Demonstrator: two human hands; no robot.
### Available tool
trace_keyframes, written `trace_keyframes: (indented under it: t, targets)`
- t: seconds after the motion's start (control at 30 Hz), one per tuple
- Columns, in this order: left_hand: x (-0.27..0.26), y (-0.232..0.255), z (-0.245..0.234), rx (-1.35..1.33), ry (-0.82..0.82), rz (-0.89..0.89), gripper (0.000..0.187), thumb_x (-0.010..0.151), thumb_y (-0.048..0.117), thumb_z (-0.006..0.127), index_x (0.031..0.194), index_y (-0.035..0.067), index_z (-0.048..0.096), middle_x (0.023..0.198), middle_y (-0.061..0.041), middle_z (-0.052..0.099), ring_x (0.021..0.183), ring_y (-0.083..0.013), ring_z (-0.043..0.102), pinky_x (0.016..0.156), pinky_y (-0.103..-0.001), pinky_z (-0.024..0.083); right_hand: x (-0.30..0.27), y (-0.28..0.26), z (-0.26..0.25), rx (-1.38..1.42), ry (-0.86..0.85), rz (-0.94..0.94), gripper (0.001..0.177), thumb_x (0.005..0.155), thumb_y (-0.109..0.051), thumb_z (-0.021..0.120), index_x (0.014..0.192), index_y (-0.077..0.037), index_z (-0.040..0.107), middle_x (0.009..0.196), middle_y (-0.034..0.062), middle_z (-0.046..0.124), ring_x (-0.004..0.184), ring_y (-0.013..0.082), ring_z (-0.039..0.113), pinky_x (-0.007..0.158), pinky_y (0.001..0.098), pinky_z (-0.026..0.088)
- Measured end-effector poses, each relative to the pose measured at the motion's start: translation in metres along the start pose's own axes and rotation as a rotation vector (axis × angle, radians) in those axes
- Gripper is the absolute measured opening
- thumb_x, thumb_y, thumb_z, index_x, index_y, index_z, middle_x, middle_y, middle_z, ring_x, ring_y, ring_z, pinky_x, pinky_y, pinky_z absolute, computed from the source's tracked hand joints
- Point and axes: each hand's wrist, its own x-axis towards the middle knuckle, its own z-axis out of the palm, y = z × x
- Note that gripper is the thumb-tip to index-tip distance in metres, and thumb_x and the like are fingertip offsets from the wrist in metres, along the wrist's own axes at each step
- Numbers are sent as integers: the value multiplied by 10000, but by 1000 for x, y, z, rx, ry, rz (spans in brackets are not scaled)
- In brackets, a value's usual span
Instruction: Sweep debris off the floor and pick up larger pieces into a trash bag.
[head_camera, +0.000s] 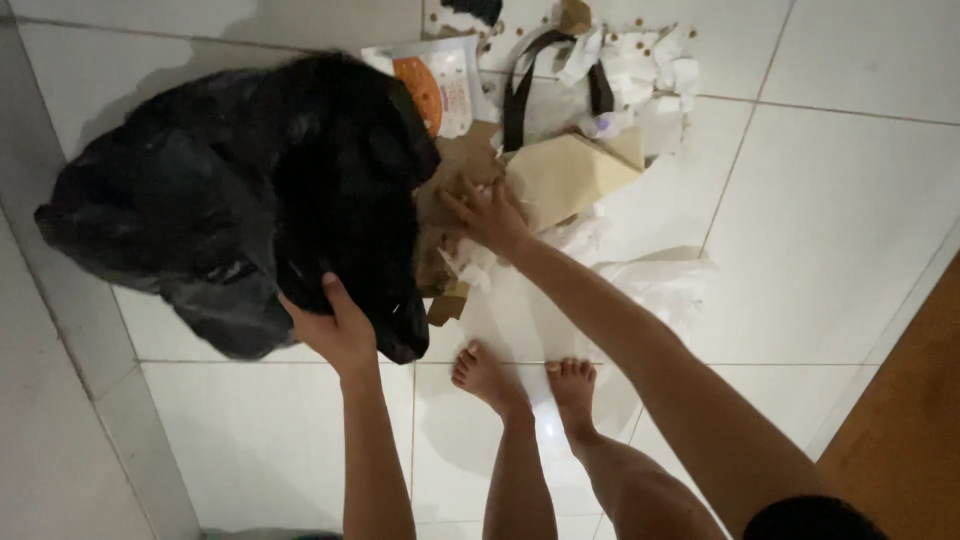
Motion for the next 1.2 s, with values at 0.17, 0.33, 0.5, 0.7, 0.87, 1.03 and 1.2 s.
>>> trace_keyframes:
  t: [0.17,0.33,0.5,0.7,0.87,1.03,1.2]
  targets:
    - [0,-1,4,-72,30,53,716,1092,124,642,1598,-3,152,1349,-393,596,1263,-478,610,961,-589,511,-9,10,34,163,-654,-195,170,848,-233,795,1010,-182,801,1180,85,744,1362,375,504,651,493,618]
    - [32,-32,0,-13,201,341,545,1050,-157,481,1573,-55,365,1516,-289,482,1384,-398,498,1137,-516,441,-56,42,42,280,89,41,115,884,-186,701,953,-274,728,1101,-33,633,1142,291,617,727,401,566]
    - [53,-48,-5,-64,156,416,556,1011,-98,508,1554,-58,397,1501,-259,506,1348,-389,540,1120,-478,453,-92,135,-46,308,-154,47,518,725,-190,797,1224,-259,679,1232,65,658,1173,395,622,910,480,556]
    - [40,-47,-2,-126,103,412,640,972,-57,625,1571,-24,402,1459,-286,535,1313,-443,540,1099,-497,438,-14,194,-194,799,-199,462,626,717,-153,771,1329,-240,672,1321,111,655,1253,347,624,1113,404,471]
    - [19,-27,-3,-261,-33,377,681,1019,-59,562,1624,-25,251,1595,-320,336,1439,-468,368,1170,-543,341,35,169,-219,1275,-50,843,479,850,-178,721,1324,-165,657,1322,111,644,1242,275,628,1124,324,448]
    - [31,26,-10,-437,-76,337,580,1112,-41,419,1657,83,262,1686,-138,267,1521,-345,289,1253,-489,226,123,32,-219,1398,197,1212,495,846,-257,751,1321,-159,653,1297,103,670,1198,267,652,1082,353,475]
    - [39,32,-23,-388,-136,420,409,1087,-23,421,1454,40,589,1496,-194,468,1320,-398,521,1061,-504,465,181,-27,-205,1480,396,1489,518,843,-316,775,1319,-156,649,1278,98,690,1165,261,670,1051,375,494]
